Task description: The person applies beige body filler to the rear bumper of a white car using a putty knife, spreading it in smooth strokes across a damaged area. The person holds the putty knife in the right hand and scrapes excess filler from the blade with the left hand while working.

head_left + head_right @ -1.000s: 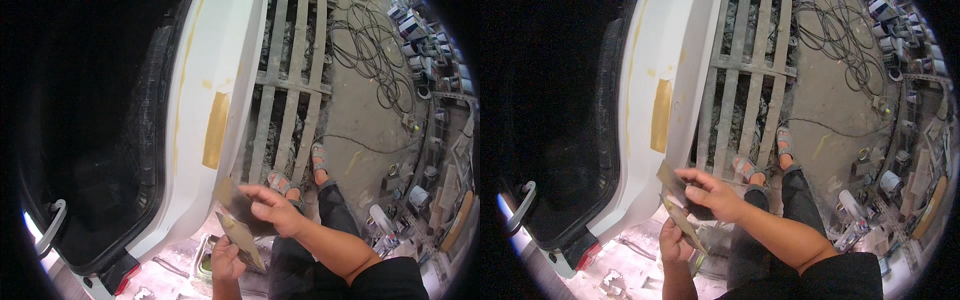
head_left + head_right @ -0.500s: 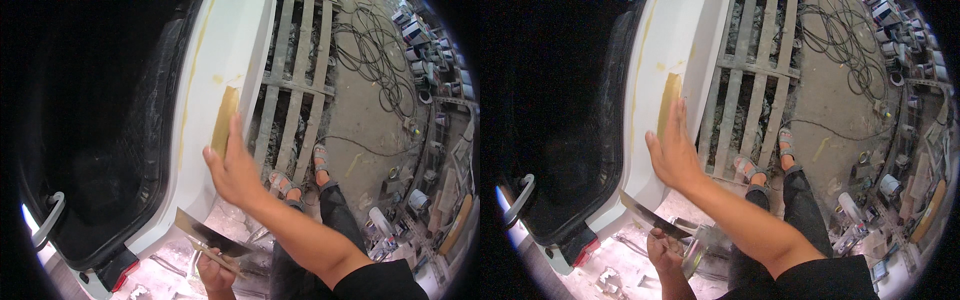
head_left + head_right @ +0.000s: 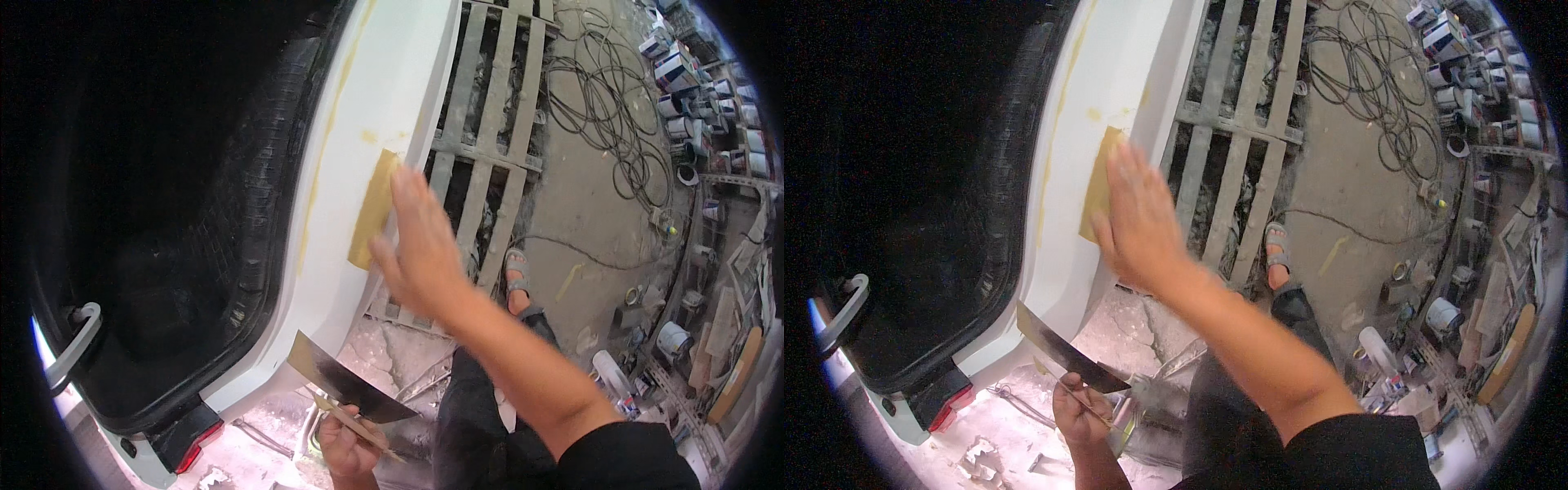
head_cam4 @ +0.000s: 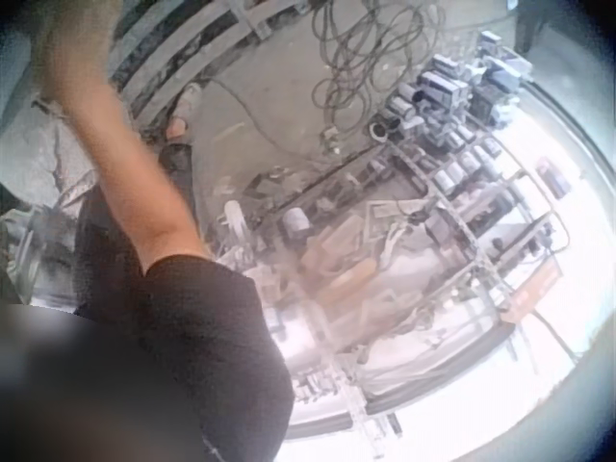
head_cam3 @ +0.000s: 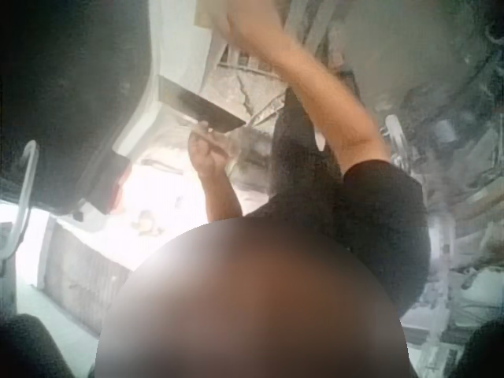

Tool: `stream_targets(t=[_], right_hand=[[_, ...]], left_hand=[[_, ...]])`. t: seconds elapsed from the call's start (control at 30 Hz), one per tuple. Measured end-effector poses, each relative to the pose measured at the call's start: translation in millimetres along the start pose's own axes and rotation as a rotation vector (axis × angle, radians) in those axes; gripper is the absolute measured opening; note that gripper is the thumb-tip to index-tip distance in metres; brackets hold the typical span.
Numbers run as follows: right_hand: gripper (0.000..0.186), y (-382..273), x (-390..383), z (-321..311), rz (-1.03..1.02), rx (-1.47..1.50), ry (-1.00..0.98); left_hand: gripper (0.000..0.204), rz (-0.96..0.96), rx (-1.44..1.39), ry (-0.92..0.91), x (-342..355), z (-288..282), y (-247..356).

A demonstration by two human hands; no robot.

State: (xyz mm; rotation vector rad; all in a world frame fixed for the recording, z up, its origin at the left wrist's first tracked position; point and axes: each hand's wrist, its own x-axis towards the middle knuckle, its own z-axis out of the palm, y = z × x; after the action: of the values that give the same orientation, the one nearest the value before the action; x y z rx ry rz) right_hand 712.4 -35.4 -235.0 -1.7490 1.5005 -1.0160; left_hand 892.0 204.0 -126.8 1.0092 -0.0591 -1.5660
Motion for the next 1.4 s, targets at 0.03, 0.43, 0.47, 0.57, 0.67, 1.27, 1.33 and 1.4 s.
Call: stream_targets(t=[0.03,0.43,0.47,0.57,0.67,1.27,1.33,1.4], right_hand=[[0.076,13,20,2,-0.047,-0.062,0.01],[0.068,-21,-47,10,-0.529,0.074,-0.599],[0.068,-23,-51,3,-0.529,0.153,-0.722],[0.063,-26,-55,-32,0.078,0.605,-0.774],[0.059,-34,-58,-65,0.522,1.259,-0.747],[0.043,-18,15,-194,-0.283,0.086,-0.566],[0.043,-24,17,-197,-0.318,0.036,-0.537],[0.043,-30,20,-196,-0.347,-0.003,-0.506]], left_hand=[[0.04,-0.012,-0.036,-0.014,-1,-1,-1],[0.046,0.05,0.106,0.236,-12,5,-8],[0.046,0.056,0.113,0.25,-14,7,-9],[0.046,0.022,0.073,0.247,-11,14,-18],[0.045,-0.058,-0.021,0.238,-7,28,-34],[0.041,0.324,0.092,0.266,57,178,-78],[0.043,0.314,0.136,0.285,60,183,-83],[0.044,0.308,0.163,0.282,65,187,-88]])
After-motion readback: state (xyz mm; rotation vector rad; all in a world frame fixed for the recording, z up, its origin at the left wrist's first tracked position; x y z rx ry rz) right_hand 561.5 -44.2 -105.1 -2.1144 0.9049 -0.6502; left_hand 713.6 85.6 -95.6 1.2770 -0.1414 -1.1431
